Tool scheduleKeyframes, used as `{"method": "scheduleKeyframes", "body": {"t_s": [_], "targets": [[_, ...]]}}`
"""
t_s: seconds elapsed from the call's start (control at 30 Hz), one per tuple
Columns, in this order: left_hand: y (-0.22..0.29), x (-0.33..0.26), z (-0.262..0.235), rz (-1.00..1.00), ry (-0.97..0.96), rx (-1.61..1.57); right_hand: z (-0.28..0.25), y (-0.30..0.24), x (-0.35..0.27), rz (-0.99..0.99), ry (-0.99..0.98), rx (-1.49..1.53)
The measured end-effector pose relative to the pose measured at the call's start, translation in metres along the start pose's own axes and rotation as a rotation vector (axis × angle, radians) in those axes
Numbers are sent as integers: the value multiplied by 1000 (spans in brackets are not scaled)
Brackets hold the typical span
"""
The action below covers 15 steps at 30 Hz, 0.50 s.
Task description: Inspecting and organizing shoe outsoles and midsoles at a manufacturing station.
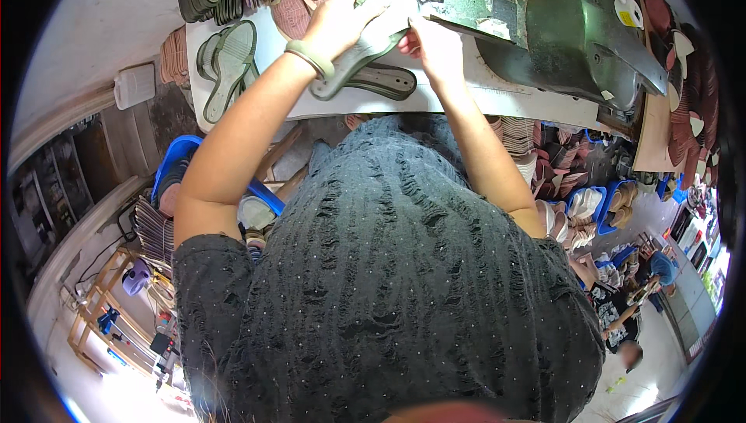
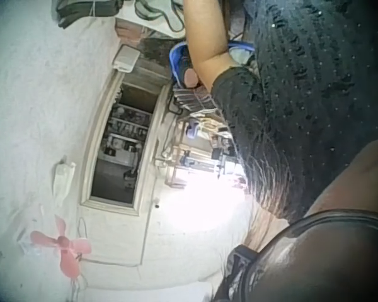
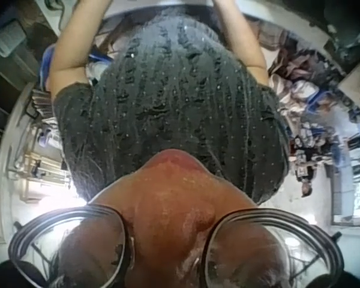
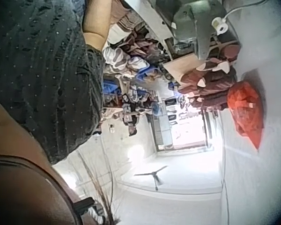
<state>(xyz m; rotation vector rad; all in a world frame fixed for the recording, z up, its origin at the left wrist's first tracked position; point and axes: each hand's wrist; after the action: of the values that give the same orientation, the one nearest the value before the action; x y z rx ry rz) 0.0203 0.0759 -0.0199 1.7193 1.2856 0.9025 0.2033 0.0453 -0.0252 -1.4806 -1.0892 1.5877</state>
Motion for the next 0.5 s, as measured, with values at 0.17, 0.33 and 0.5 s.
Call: {"method": "scheduleKeyframes", "body": {"t_s": [0.17,0.33,0.5], "targets": [[9,-2,16,-91,112,95,22,38,-34,60,-147,-17],[2,7,17,-185,232,250,16,54,-15,39,-112,75],[-5,14,12,-186,322,364,13,48,-9,-23,-57,28]]}}
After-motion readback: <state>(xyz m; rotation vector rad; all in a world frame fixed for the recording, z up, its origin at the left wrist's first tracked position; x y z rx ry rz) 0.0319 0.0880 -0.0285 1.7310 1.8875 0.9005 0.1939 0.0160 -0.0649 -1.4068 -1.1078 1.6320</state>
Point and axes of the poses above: each hand's wrist, its own x-axis towards the middle knuckle, its own z-axis out of the palm, y = z × x, and after that the axes turned 6 degrees about z, right-handed
